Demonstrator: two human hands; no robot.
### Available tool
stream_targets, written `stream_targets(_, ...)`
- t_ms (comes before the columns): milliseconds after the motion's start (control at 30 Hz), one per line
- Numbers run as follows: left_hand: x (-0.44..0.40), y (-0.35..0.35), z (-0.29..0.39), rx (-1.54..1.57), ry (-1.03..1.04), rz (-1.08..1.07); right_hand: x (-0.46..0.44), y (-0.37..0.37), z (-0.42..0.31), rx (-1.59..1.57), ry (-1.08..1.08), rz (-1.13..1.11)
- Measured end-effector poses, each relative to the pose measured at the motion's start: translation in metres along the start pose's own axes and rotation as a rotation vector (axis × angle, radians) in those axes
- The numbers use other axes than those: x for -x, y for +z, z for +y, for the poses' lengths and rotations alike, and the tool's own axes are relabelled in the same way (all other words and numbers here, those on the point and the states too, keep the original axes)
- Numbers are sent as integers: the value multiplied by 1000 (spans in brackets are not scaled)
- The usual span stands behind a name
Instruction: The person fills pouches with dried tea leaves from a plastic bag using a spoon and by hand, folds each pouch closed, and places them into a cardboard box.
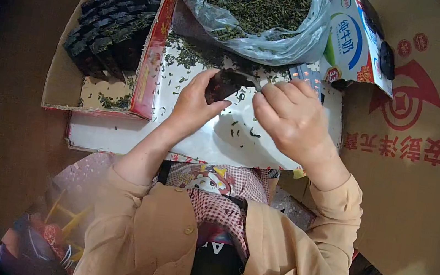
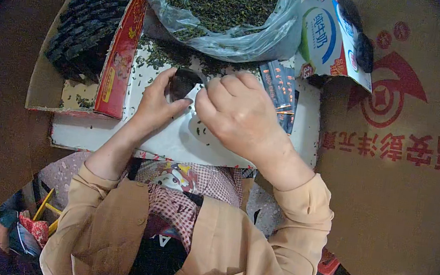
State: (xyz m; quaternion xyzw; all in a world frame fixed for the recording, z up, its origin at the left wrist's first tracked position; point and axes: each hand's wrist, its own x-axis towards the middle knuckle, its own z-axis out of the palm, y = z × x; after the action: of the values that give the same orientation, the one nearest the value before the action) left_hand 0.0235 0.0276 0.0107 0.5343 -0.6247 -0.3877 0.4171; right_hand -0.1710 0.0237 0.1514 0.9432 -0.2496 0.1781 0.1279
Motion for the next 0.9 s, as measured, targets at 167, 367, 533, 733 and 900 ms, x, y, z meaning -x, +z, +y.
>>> stream_targets(167,1,6,4,-29,4,-10,4,11,-5,-89,4,-77)
stream_targets(367,3,-1,1,-60,21,51,26,4,-3,-325,289,313)
stream_targets(533,4,2,-3,26,-53,4,65,36,-15,-406,499,293)
stream_targets(733,8,-1,2,-84,50,36,101,71,-33,-663,995,296)
stream_targets(900,11,2,4,-149,180,98,105,86,-46,-655,997,254)
